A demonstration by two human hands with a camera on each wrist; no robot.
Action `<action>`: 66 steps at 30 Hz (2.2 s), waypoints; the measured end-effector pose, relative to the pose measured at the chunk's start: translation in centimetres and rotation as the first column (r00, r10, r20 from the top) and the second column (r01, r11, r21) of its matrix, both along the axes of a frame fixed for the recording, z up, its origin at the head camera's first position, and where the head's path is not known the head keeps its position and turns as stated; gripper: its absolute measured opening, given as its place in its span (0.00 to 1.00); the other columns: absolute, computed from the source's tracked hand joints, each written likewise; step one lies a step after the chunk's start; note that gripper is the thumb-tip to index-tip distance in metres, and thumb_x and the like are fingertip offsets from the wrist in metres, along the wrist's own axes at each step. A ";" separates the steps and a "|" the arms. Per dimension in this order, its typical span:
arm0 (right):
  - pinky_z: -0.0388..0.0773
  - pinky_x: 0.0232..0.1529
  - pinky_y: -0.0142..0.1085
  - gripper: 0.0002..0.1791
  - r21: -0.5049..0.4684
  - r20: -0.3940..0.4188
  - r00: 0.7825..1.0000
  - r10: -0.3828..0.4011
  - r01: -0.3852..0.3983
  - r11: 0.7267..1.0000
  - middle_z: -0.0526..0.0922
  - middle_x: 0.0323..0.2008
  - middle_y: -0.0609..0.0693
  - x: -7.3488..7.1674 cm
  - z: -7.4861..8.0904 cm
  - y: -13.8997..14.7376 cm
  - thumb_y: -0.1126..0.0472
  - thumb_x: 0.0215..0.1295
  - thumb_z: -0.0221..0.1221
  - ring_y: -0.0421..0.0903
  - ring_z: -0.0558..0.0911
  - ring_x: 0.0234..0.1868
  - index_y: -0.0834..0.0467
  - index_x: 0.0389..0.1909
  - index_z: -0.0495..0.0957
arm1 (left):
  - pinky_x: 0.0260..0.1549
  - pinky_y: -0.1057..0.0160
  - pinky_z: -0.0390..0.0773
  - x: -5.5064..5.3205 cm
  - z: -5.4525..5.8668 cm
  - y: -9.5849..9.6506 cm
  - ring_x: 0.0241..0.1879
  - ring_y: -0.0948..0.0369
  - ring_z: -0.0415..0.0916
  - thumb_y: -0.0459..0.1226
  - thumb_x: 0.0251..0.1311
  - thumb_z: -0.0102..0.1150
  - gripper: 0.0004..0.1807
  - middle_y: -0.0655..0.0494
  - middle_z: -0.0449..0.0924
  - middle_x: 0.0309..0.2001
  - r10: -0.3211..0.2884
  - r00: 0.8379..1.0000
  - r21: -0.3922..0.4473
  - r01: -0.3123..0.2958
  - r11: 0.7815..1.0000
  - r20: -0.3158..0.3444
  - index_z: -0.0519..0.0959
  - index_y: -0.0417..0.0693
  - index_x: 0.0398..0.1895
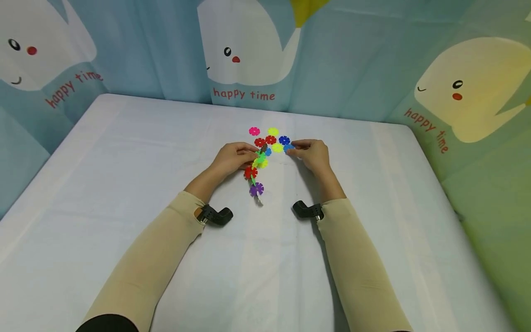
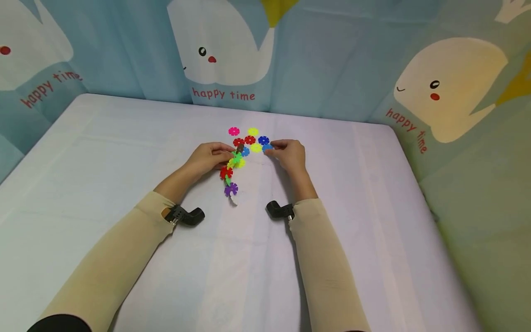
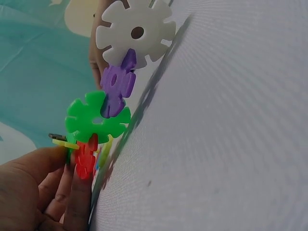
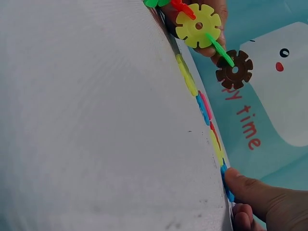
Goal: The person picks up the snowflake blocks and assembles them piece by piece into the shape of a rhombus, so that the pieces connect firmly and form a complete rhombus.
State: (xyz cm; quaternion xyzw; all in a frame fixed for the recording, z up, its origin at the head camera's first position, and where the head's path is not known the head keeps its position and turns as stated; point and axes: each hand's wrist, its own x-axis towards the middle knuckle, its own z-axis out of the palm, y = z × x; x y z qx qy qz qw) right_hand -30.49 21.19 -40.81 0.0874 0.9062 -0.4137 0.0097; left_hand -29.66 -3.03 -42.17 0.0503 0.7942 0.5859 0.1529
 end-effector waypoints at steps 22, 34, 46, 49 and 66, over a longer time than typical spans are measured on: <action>0.74 0.35 0.29 0.15 -0.006 -0.130 0.990 0.047 -0.048 0.999 0.84 0.44 0.59 0.7 0.0 -0.5 0.59 0.64 0.66 0.48 0.79 0.41 0.62 0.48 0.83 | 0.43 0.65 0.83 0.0 0.0 -0.1 0.40 0.58 0.79 0.43 0.67 0.60 0.16 0.49 0.83 0.46 -0.042 0.999 0.003 0.042 0.999 0.013 0.80 0.45 0.53; 0.80 0.37 0.25 0.16 -0.346 -0.028 0.998 0.056 -0.062 0.936 0.83 0.42 0.53 0.6 0.0 -1.4 0.59 0.67 0.63 0.39 0.82 0.32 0.63 0.52 0.81 | 0.45 0.64 0.83 0.0 0.2 0.0 0.44 0.57 0.78 0.44 0.70 0.57 0.17 0.48 0.82 0.49 -0.064 0.997 0.031 0.063 0.997 0.036 0.78 0.46 0.56; 0.81 0.39 0.27 0.18 -0.480 -0.007 0.995 0.099 -0.091 0.873 0.83 0.42 0.52 0.5 0.3 -2.5 0.59 0.68 0.62 0.39 0.83 0.34 0.65 0.54 0.79 | 0.51 0.61 0.81 -0.2 0.3 -0.2 0.51 0.55 0.79 0.49 0.67 0.59 0.26 0.50 0.80 0.56 -0.096 0.995 -0.010 0.096 0.995 0.023 0.76 0.47 0.63; 0.82 0.41 0.27 0.19 -0.490 -0.016 0.993 0.115 -0.108 0.865 0.83 0.43 0.53 0.6 0.4 -2.8 0.59 0.68 0.62 0.40 0.83 0.35 0.65 0.55 0.79 | 0.51 0.61 0.81 -0.3 0.2 -0.2 0.51 0.54 0.79 0.49 0.67 0.58 0.25 0.49 0.79 0.56 -0.099 0.995 0.001 0.099 0.995 0.028 0.76 0.47 0.63; 0.83 0.44 0.30 0.19 -0.562 -0.046 0.990 0.130 -0.133 0.816 0.82 0.39 0.50 0.9 0.8 -3.6 0.62 0.67 0.62 0.41 0.83 0.36 0.69 0.55 0.77 | 0.37 0.69 0.80 -0.3 0.0 -0.3 0.38 0.59 0.77 0.49 0.66 0.59 0.24 0.50 0.82 0.49 -0.113 0.993 0.014 0.112 0.994 0.029 0.77 0.50 0.63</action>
